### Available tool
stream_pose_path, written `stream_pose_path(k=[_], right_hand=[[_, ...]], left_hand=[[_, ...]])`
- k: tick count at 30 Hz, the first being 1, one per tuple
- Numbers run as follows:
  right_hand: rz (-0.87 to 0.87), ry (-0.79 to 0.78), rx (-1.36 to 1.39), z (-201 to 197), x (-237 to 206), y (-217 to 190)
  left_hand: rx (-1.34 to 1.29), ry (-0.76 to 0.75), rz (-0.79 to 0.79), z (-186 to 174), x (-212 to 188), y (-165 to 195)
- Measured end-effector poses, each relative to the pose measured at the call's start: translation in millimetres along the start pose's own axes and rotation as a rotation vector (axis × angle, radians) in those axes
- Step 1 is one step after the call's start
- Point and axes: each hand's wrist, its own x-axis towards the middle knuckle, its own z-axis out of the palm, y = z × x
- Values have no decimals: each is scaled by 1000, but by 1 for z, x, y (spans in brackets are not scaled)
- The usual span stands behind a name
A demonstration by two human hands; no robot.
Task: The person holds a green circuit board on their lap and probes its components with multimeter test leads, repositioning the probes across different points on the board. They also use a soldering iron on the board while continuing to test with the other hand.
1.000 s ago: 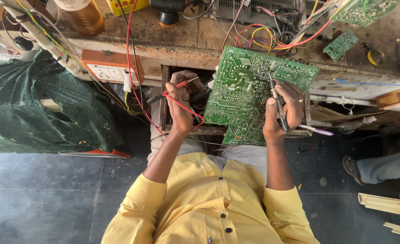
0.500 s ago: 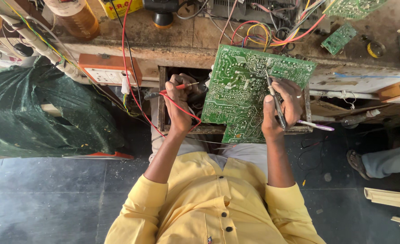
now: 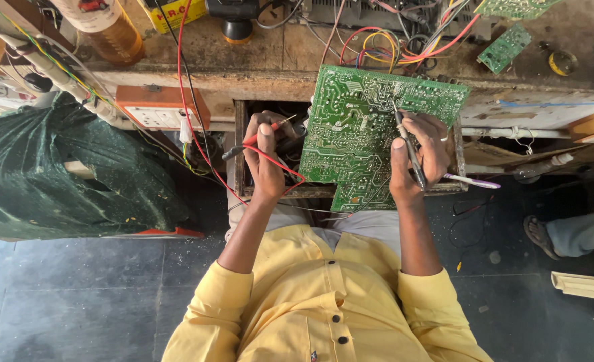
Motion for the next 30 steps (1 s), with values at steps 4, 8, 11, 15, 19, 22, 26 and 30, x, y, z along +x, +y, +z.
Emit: stream_pose_path(k=[4,8,11,15,19,22,26,30], right_hand=[[8,1,4,1,0,-1],[10,13,-19,0,0,1],[14,14,-14,-3,-1,3],[43,5,4,-5,-1,5],[52,4,28,-6,-1,6],[53,6,19,-6,0,7],[61,2,9,-8,0,8],[58,-1,-3,-9,1,9]], left_hand=[[69,-1,29,2,1,7],[120,-25,66,6,0,13],[136,-51,101,11,0,15],[216,-77,150,14,1,18],[311,-76,204,16,1,21],[358,-67,210,17,0,21],[384,-72,222,17,-1,20],[309,-58,190,17,-3,16]])
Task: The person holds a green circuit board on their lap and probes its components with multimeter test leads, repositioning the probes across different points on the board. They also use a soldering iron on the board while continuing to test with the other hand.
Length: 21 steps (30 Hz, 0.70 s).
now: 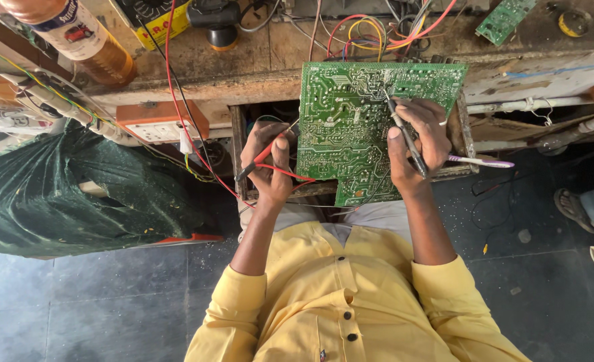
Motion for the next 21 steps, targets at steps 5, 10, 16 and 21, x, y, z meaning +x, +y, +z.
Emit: stream_pose_path(k=[5,10,16,21], right_hand=[[-7,-8,24,0,1,0],[-8,-8,27,-1,0,2],[11,-18,26,-2,2,4],[11,-24,43,-2,3,5]], left_hand=[[-40,24,50,2,1,-3],[250,31,167,-2,-1,8],[343,8,150,-4,-9,21],[213,0,177,-2,-12,17]])
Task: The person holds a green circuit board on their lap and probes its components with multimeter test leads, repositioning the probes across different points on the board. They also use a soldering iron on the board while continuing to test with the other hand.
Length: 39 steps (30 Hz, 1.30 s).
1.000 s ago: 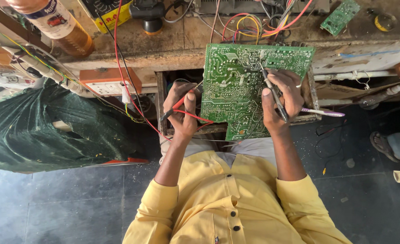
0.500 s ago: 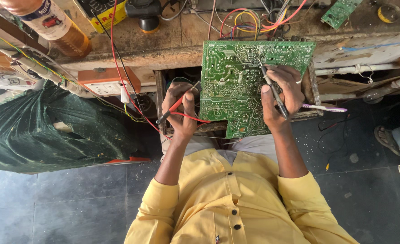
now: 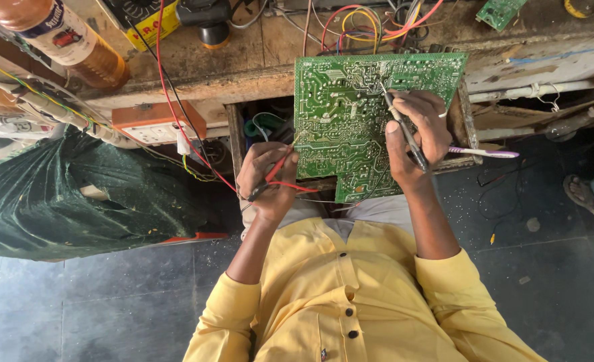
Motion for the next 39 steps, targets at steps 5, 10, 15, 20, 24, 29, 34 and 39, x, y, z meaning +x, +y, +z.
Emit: stream_pose_path(k=[5,10,15,20,24,29,34,39], right_hand=[[-13,1,-9,1,1,-1],[-19,2,-12,1,2,-1],[-31,16,-9,0,2,0],[-28,14,-9,-1,1,0],[-32,13,-31,-1,1,-1],[-22,8,-14,0,1,-2],[-31,4,-34,-3,2,-1],[-72,5,-51,0,6,-8]], left_hand=[[48,-17,43,0,-2,0],[64,-37,75,1,-2,5],[80,-58,84,2,-3,8],[65,-58,91,2,-3,6],[64,-54,77,2,-3,5],[62,-65,83,1,-3,3],[34,-69,78,3,-1,3],[-20,-74,93,-3,5,6]])
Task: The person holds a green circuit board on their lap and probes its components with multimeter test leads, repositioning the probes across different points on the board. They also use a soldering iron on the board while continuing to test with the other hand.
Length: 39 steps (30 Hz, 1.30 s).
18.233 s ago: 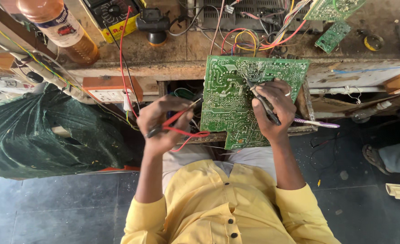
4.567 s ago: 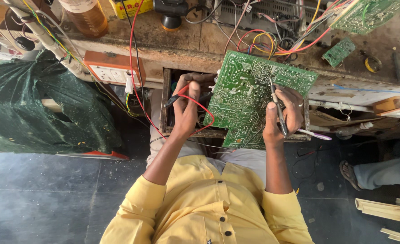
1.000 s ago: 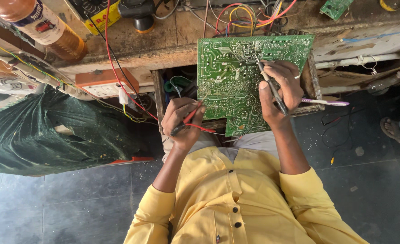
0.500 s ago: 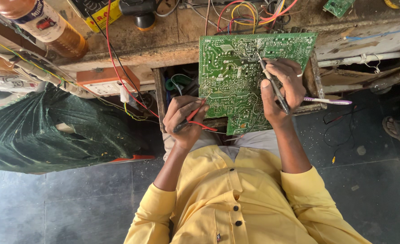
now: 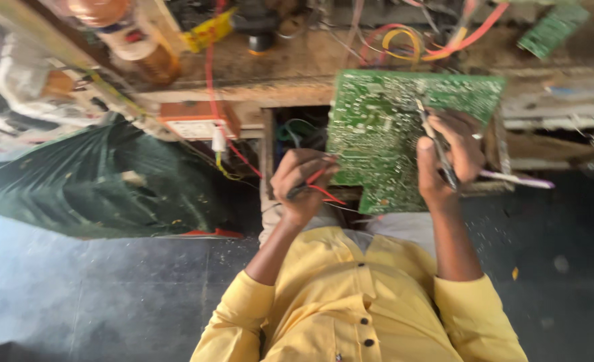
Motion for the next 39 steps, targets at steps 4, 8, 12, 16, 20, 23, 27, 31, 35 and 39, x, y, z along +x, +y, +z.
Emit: stream_pose_path(k=[4,8,12,16,20,23,27,31,35,39], right_hand=[[9,23,15,6,0,-5],[12,22,14,7,-2,-8],[13,18,3,9,-3,-11],[-6,14,-1,7,-5,-8],[-11,15,-27,8,-7,-3],[-1,16,-2,7,-6,0],[21,22,9,7,-7,1],[13,23,26,6,-8,2],[20,20,22,5,-8,2],[32,21,22,5,-9,4]], left_hand=[[14,22,20,-2,1,-1],[42,23,16,-5,-1,-1],[37,26,17,-8,-2,0],[18,19,2,-9,-5,-1],[12,21,-5,-6,-6,-5],[1,26,-22,-4,-7,-6],[-2,29,-37,-1,-8,-7],[12,23,-31,-1,-9,-6],[20,11,-48,-1,-9,-4],[21,5,-66,-2,-7,-4]])
